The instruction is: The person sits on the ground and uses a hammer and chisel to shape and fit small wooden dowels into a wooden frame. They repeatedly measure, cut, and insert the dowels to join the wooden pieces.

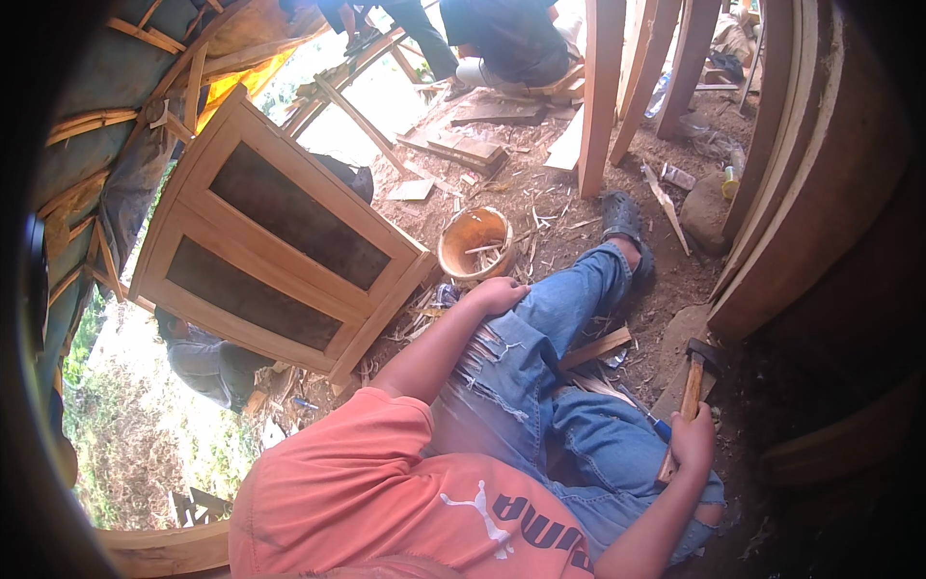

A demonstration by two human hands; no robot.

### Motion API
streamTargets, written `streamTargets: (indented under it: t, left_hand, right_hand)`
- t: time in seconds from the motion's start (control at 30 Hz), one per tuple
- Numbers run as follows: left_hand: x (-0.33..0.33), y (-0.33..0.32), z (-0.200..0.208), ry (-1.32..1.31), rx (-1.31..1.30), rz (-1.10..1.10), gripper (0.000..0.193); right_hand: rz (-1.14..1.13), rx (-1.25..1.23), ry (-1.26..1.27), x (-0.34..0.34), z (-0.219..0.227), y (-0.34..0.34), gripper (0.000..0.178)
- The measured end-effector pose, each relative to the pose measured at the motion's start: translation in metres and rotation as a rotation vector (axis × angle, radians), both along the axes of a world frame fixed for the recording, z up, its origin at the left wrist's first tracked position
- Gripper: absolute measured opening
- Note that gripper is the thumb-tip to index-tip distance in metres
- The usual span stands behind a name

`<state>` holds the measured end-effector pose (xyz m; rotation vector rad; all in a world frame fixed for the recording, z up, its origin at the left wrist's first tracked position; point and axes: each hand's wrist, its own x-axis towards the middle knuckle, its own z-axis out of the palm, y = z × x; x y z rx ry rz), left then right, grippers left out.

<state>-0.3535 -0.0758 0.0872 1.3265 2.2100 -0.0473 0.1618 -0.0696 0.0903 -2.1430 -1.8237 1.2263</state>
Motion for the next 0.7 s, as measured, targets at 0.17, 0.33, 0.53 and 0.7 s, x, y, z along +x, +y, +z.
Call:
streamTargets:
  t: [0.17, 0.33, 0.53, 0.7]
  left_hand:
    - [0.003, -0.001, 0.007, -0.011, -0.014, -0.006, 0.068]
    - [0.01, -0.004, 0.009, 0.0, 0.015, 0.009, 0.066]
    - [0.003, 0.001, 0.001, -0.016, 0.011, -0.011, 0.065]
    - [-0.002, 0.0, -0.005, -0.016, 0.002, -0.025, 0.066]
  right_hand:
    - [-0.003, -0.013, 0.006, -0.003, 0.005, 0.001, 0.061]
    - [-0.021, 0.074, 0.0, 0.004, -0.013, -0.002, 0.058]
    - [-0.022, 0.004, 0.031, 0.003, -0.006, 0.003, 0.059]
    - [-0.034, -0.001, 0.049, 0.001, -0.005, 0.002, 0.058]
